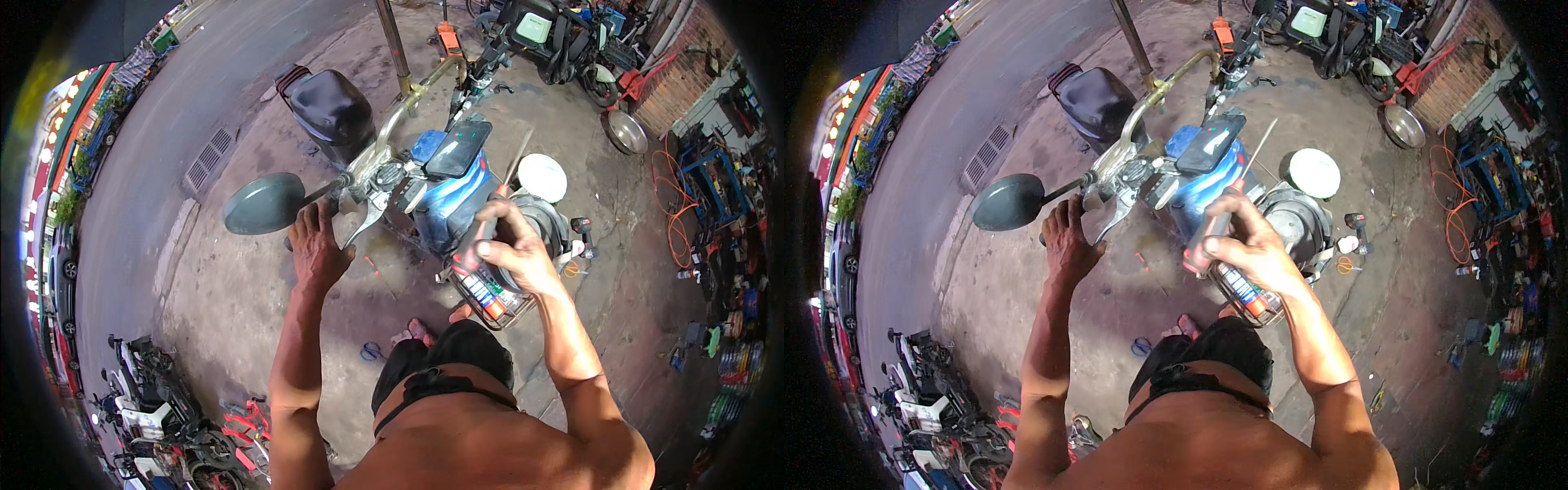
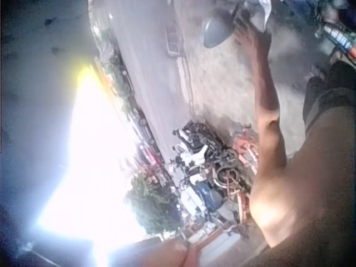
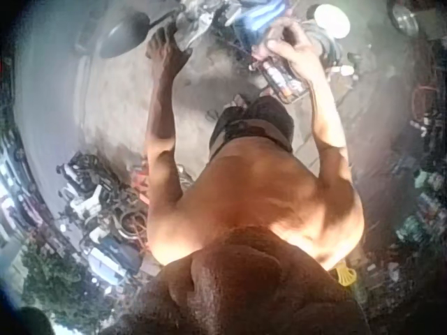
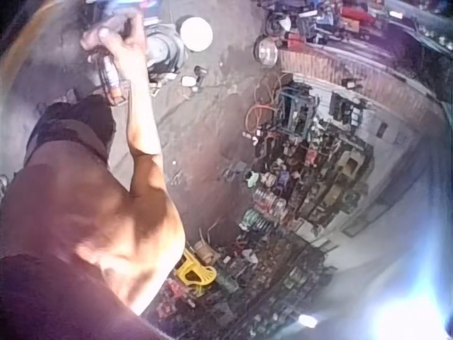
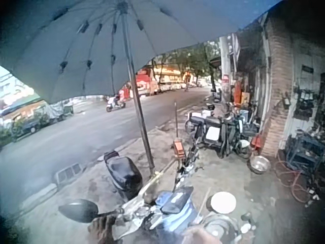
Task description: Repairing the front assembly of a motorcycle using a screwdriver.
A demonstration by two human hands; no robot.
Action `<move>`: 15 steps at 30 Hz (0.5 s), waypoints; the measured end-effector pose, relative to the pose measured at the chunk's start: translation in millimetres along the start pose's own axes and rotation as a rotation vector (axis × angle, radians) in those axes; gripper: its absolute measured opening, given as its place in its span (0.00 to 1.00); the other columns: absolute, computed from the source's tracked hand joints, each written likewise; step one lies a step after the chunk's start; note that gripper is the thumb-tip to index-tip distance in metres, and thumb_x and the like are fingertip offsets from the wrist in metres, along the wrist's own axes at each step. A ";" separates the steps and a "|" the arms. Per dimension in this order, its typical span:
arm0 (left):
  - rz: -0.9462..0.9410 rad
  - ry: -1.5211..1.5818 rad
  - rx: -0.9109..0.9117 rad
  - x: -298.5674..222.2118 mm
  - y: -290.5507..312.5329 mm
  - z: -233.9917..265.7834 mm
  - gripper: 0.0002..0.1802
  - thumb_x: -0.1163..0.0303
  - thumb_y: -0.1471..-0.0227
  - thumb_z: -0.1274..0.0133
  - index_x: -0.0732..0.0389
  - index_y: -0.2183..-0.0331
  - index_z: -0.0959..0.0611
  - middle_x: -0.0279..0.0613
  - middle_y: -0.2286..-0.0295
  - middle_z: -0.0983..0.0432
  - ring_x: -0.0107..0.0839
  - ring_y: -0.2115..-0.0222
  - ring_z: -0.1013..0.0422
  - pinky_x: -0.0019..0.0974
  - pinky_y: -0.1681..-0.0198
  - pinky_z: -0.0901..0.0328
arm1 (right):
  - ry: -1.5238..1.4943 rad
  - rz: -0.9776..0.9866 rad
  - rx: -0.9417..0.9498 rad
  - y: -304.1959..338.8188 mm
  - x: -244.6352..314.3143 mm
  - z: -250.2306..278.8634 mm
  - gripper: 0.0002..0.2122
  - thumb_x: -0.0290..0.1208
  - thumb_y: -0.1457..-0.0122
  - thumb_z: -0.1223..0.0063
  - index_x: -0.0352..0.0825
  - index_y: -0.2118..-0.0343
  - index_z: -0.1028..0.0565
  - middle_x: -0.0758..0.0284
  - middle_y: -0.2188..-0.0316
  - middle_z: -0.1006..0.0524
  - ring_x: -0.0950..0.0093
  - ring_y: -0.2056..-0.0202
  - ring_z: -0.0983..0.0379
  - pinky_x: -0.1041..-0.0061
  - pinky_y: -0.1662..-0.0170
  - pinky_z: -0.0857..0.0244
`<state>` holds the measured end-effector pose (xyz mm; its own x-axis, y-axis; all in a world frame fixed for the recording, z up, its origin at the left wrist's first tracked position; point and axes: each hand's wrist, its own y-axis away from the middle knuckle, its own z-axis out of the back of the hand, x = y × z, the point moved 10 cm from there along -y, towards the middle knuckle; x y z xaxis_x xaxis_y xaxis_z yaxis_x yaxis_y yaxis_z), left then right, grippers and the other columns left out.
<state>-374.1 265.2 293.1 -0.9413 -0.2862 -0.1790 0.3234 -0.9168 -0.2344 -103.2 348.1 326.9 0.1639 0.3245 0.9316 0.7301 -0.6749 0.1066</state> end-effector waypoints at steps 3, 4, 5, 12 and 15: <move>-0.014 0.005 -0.028 1.2 -2.3 0.6 0.53 0.66 0.70 0.32 0.62 0.43 0.40 0.54 0.48 0.40 0.53 0.44 0.45 0.54 0.42 0.49 | 0.975 0.505 -0.080 -14.0 53.8 -21.2 0.14 0.28 0.45 0.45 0.33 0.58 0.32 0.64 0.63 0.32 0.70 0.59 0.32 0.69 0.52 0.38; -0.022 0.022 -0.032 1.1 -2.8 -0.7 0.53 0.66 0.70 0.33 0.62 0.42 0.40 0.54 0.48 0.40 0.53 0.44 0.44 0.54 0.42 0.50 | 0.977 0.506 -0.082 -22.1 56.8 -22.9 0.14 0.28 0.45 0.45 0.33 0.58 0.32 0.64 0.63 0.32 0.70 0.59 0.32 0.69 0.52 0.38; -0.023 0.023 -0.035 0.4 -3.7 -0.1 0.53 0.66 0.70 0.33 0.62 0.42 0.40 0.54 0.48 0.40 0.53 0.44 0.44 0.54 0.42 0.50 | 1.024 0.527 -0.092 -29.6 62.4 -25.2 0.13 0.28 0.45 0.46 0.33 0.58 0.33 0.63 0.64 0.32 0.67 0.61 0.32 0.67 0.54 0.37; -0.007 0.016 -0.051 3.2 2.5 5.8 0.53 0.65 0.71 0.32 0.62 0.42 0.40 0.55 0.48 0.40 0.55 0.45 0.44 0.55 0.42 0.50 | 1.163 0.559 -0.119 -92.7 88.5 -48.2 0.24 0.28 0.44 0.46 0.37 0.44 0.38 0.53 0.57 0.32 0.52 0.56 0.31 0.57 0.55 0.35; -0.006 0.003 -0.060 1.0 1.9 3.5 0.53 0.64 0.70 0.32 0.62 0.42 0.39 0.55 0.48 0.40 0.56 0.44 0.44 0.54 0.41 0.51 | 1.188 0.817 -0.093 -110.0 106.9 -56.9 0.35 0.24 0.46 0.46 0.34 0.35 0.48 0.49 0.38 0.41 0.52 0.43 0.36 0.64 0.39 0.43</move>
<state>-374.8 262.2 295.9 -0.9429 -0.2802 -0.1802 0.3234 -0.8999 -0.2925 -203.7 419.4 434.5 -0.1653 -0.8668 0.4704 0.6509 -0.4542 -0.6083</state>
